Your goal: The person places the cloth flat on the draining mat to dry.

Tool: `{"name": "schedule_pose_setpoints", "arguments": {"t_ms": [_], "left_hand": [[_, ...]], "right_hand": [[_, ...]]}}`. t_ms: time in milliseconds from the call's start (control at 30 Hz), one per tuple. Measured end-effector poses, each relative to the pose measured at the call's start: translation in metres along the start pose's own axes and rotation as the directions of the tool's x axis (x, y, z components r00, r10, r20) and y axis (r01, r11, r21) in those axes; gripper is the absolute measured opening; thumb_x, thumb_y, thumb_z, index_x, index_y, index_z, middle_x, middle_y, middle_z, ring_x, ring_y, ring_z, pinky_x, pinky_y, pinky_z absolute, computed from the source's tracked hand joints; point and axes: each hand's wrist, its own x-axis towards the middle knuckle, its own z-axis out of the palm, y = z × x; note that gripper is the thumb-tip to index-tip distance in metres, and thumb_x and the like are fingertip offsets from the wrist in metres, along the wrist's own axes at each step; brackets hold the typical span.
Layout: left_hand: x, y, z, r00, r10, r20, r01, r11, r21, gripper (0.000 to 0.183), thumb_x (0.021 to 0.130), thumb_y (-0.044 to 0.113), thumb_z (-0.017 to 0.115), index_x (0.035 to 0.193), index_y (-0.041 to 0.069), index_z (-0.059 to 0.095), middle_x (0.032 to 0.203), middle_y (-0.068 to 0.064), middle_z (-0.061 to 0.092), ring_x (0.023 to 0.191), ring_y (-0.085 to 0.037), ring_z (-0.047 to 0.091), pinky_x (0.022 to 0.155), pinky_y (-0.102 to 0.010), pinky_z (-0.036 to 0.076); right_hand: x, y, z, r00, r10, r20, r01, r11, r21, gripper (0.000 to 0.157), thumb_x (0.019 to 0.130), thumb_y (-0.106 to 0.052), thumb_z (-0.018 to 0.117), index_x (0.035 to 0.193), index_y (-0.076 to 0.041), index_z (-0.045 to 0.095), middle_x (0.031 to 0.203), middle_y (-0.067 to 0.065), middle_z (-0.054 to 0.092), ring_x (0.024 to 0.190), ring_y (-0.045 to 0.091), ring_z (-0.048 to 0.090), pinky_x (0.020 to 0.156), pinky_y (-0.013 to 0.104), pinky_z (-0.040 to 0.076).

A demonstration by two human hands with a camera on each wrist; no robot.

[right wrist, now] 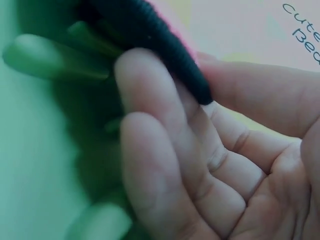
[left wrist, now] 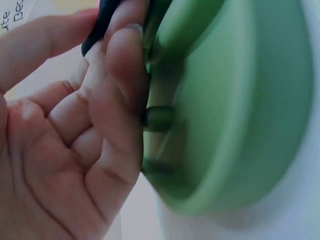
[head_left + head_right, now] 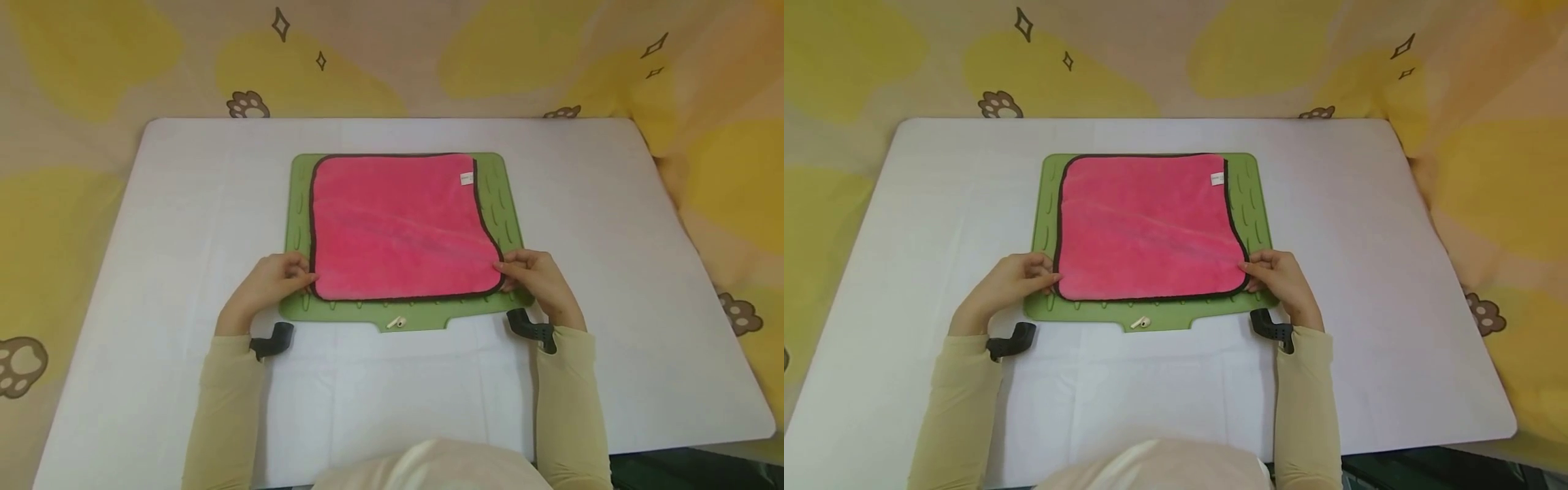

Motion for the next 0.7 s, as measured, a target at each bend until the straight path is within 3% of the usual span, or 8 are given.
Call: {"name": "schedule_pose_setpoints", "arguments": {"t_ms": [200,500,633,700], "left_hand": [[0.002,0.001,0.002,0.999,-0.038,0.004,0.038,0.999,-0.036,0.017,0.091,0.012,0.063,0.080,0.000,0.058,0.068,-0.004,0.067,0.061,-0.015,0.061,0.057,-0.025,0.051],[-0.001,0.003,-0.006,0.997,-0.046,0.064,0.048,0.998,-0.027,0.016,0.089,0.011,0.064,0.079,0.001,0.057,0.067,-0.002,0.065,0.060,-0.014,0.060,0.062,-0.023,0.049],[0.010,0.000,-0.014,0.995,-0.075,0.071,0.081,0.994,-0.079,0.021,0.091,0.017,0.063,0.085,-0.003,0.062,0.071,-0.004,0.067,0.064,-0.014,0.062,0.064,-0.024,0.052],[0.023,-0.002,-0.020,0.994,-0.105,0.039,0.109,0.987,-0.115,0.027,0.093,0.021,0.061,0.090,-0.006,0.064,0.074,-0.006,0.066,0.065,-0.012,0.063,0.065,-0.024,0.054]], "right_hand": [[0.009,-0.005,-0.010,1.000,0.001,0.009,-0.001,1.000,-0.012,0.032,0.092,-0.016,0.061,0.102,0.014,0.059,0.070,-0.003,0.062,0.063,0.009,0.062,0.064,0.023,0.055],[0.051,-0.020,-0.027,0.996,-0.088,0.005,0.087,0.992,0.087,0.036,0.093,-0.012,0.060,0.108,0.020,0.055,0.078,0.002,0.068,0.071,0.011,0.067,0.068,0.023,0.056],[0.075,-0.028,-0.030,0.996,-0.088,-0.036,0.091,0.992,0.088,0.032,0.092,-0.011,0.060,0.106,0.018,0.057,0.077,0.004,0.068,0.069,0.012,0.067,0.067,0.023,0.055],[0.087,-0.032,-0.029,0.995,-0.083,-0.058,0.087,0.993,0.082,0.030,0.092,-0.011,0.060,0.106,0.016,0.058,0.077,0.004,0.068,0.068,0.011,0.067,0.066,0.022,0.055]]}}
